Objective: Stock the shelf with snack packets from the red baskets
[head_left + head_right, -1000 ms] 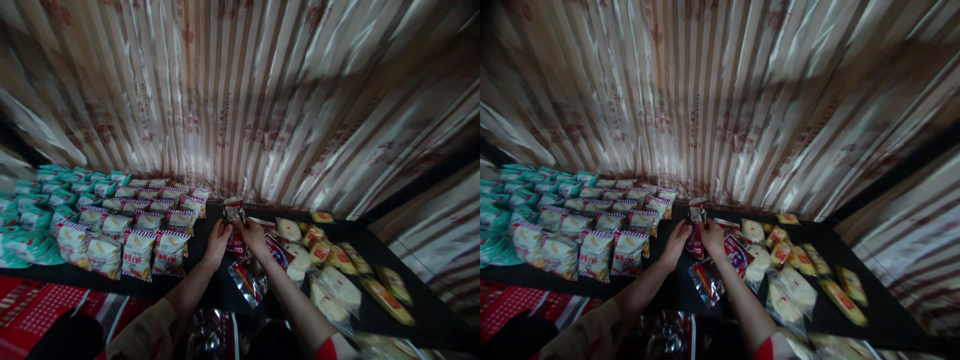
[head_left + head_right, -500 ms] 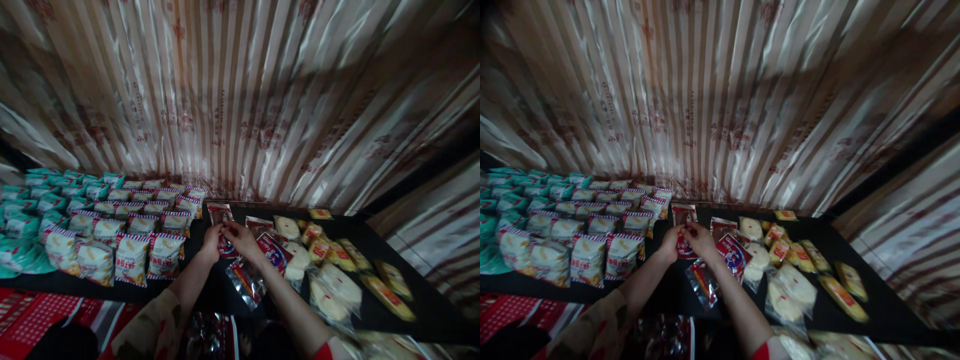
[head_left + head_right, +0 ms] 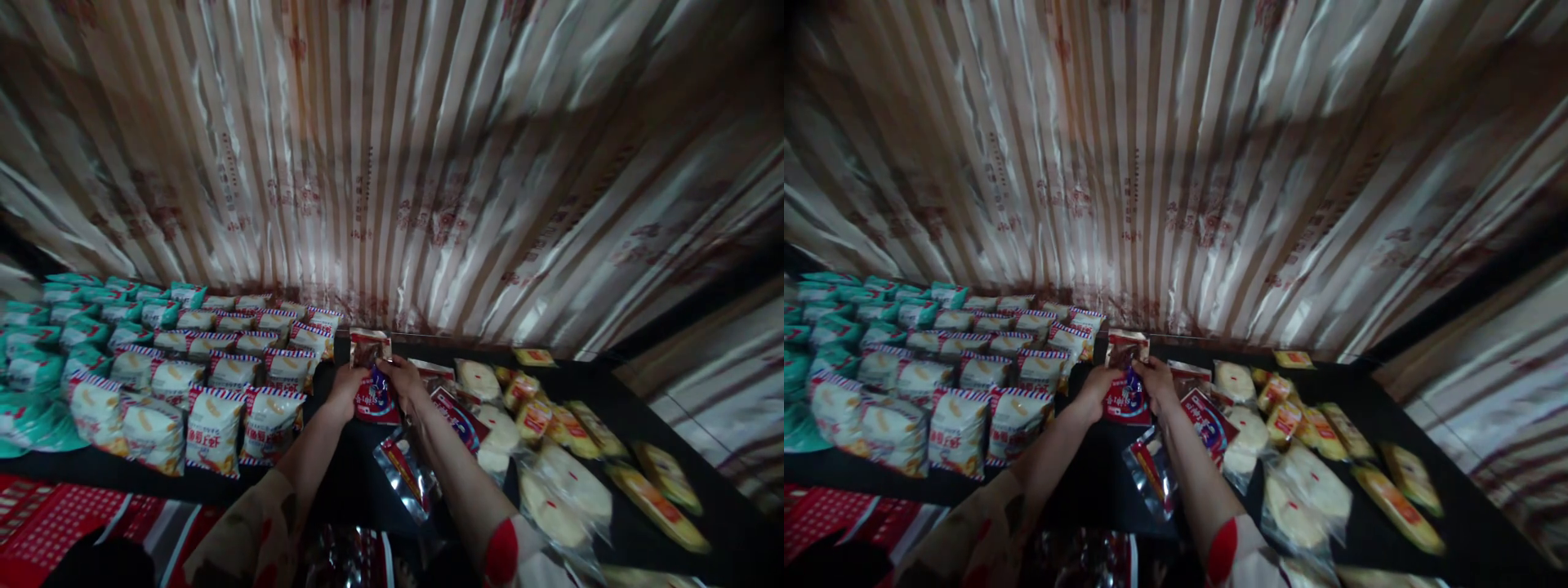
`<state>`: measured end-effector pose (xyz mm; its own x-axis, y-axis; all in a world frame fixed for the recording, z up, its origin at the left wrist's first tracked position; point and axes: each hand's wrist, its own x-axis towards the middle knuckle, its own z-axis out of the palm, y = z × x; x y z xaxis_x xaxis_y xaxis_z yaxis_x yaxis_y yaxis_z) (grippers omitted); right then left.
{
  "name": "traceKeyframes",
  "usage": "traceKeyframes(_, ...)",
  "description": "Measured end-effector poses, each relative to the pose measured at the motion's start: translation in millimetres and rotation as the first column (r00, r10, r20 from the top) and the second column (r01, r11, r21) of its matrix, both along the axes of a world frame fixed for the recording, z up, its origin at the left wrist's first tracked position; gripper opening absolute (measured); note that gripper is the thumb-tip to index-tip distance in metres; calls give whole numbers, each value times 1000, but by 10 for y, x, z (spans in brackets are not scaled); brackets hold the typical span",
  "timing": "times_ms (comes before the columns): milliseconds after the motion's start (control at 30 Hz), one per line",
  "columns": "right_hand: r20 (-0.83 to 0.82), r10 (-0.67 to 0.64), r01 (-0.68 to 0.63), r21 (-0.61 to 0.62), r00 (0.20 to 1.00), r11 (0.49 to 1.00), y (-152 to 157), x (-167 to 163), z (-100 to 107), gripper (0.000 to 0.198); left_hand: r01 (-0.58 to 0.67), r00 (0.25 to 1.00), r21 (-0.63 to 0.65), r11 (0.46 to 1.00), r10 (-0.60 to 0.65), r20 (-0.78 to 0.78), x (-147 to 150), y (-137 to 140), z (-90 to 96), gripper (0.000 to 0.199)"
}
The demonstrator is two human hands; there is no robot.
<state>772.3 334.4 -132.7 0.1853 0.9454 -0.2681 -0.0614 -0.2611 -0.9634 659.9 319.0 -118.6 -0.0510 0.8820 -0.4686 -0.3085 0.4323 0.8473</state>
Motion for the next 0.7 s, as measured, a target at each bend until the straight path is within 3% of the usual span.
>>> traceKeyframes(167,30,-91,90,32,995,995,200,-84,-58,20,-90,955,200,976,142,-262,-30,-133,-52,44)
traceKeyframes(233,74,-113,110,44,991,993,286,-110,-80,19,1,850,374,927,197,-489,-50,-219,-112,49)
traceKeyframes(300,132,-124,117,59,984,991,362,-137,-104,19,214,654,501,838,258,-711,-75,-299,-200,47)
traceKeyframes(367,197,-127,114,74,972,991,426,-162,-128,20,410,502,516,752,287,-816,-105,-355,-299,45)
traceKeyframes(467,294,-126,103,93,947,990,505,-185,-147,21,551,419,485,679,278,-865,-144,-387,-423,43)
traceKeyframes(700,515,-126,87,98,848,991,594,-188,-115,16,562,346,444,698,289,-893,-164,-351,-504,41)
